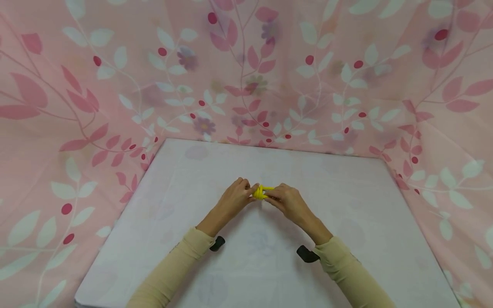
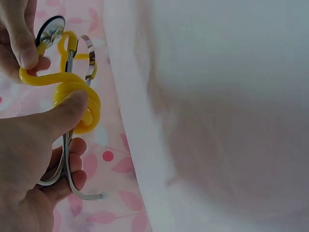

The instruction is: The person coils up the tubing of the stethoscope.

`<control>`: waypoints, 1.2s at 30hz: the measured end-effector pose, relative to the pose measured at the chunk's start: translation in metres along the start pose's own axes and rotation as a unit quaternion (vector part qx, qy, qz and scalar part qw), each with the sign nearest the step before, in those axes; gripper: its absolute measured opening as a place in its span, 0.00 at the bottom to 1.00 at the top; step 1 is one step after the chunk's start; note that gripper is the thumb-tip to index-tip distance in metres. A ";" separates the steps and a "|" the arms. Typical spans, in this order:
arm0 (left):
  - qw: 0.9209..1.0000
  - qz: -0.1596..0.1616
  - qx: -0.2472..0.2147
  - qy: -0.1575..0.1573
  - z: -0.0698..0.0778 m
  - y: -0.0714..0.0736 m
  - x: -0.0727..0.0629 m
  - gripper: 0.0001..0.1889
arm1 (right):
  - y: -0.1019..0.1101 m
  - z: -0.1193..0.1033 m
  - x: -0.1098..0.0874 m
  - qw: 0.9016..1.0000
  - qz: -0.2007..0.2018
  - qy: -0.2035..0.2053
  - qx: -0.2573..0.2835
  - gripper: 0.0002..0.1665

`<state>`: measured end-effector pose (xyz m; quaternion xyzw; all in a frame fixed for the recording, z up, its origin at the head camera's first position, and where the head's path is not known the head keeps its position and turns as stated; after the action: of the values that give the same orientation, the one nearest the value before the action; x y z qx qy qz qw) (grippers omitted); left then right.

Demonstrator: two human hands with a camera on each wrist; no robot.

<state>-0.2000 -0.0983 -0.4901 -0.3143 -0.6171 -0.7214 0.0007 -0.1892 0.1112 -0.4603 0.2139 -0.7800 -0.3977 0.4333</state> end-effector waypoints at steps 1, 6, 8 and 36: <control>1.000 0.003 -0.002 -0.006 0.001 0.000 -0.001 0.24 | 0.000 0.000 0.000 1.000 0.006 0.017 -0.009 0.14; 1.000 0.017 -0.010 -0.020 0.004 -0.001 -0.002 0.25 | -0.001 0.004 0.000 0.997 0.045 0.058 -0.002 0.15; 1.000 0.019 -0.015 -0.021 0.004 -0.001 -0.002 0.25 | -0.002 0.007 -0.002 0.996 0.055 0.066 0.004 0.15; 0.992 -0.008 -0.127 0.022 -0.004 0.005 0.005 0.27 | 0.023 0.031 -0.007 0.982 -0.052 0.137 -0.121 0.18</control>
<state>-0.2044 -0.1013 -0.4838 -0.2910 -0.5228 -0.8006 -0.0316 -0.2113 0.1429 -0.4542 0.2530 -0.6468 -0.4781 0.5375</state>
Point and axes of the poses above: each hand's wrist, its own x-axis towards the middle knuckle, its own y-axis out of the back of the hand, z = x × y, the point moved 1 cm from there along x, towards the middle knuckle, and after that the axes turned 12 degrees about y, right-handed, at the moved point
